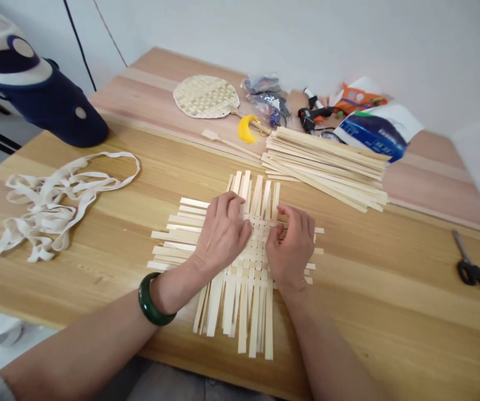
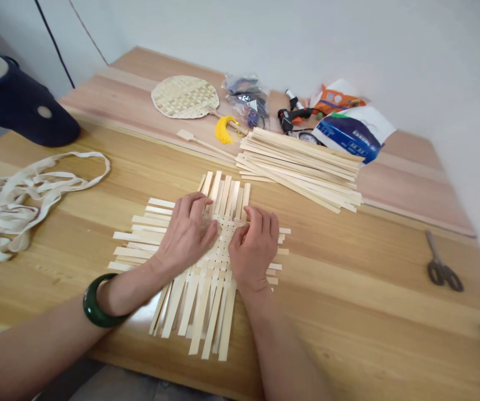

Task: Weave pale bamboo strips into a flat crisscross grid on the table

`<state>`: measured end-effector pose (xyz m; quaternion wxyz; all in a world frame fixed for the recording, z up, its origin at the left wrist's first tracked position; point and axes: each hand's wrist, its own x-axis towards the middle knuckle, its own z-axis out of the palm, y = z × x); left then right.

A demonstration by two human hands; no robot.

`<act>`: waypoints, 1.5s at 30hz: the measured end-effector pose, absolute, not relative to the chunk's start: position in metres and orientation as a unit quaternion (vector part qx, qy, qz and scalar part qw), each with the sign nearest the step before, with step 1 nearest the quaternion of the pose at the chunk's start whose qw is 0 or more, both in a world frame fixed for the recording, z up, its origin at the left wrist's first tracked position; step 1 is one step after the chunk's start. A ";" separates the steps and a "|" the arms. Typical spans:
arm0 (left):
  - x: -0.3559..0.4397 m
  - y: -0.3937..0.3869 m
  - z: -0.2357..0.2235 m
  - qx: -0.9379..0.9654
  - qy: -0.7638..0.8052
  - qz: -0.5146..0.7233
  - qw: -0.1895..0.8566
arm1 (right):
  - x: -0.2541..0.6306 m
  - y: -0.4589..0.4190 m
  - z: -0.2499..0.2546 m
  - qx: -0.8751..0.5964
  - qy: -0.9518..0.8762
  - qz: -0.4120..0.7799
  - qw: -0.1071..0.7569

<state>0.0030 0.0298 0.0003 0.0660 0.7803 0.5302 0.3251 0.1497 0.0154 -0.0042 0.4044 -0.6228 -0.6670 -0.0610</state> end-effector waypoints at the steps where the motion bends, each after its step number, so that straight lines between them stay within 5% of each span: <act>1: 0.002 0.030 0.002 0.775 0.530 0.335 0.075 | 0.150 0.016 -0.005 -0.622 -0.667 -0.064 0.405; 14: -0.040 0.008 -0.007 0.836 0.523 0.164 0.013 | 0.152 0.017 -0.015 -0.650 -0.667 -0.066 0.358; 30: -0.033 -0.001 -0.004 0.828 0.540 0.153 -0.012 | 0.171 0.017 0.008 -0.709 -0.673 -0.045 0.207; 45: -0.045 -0.006 0.003 0.858 0.497 0.127 0.004 | 0.205 0.020 0.073 -0.649 -0.688 0.323 0.002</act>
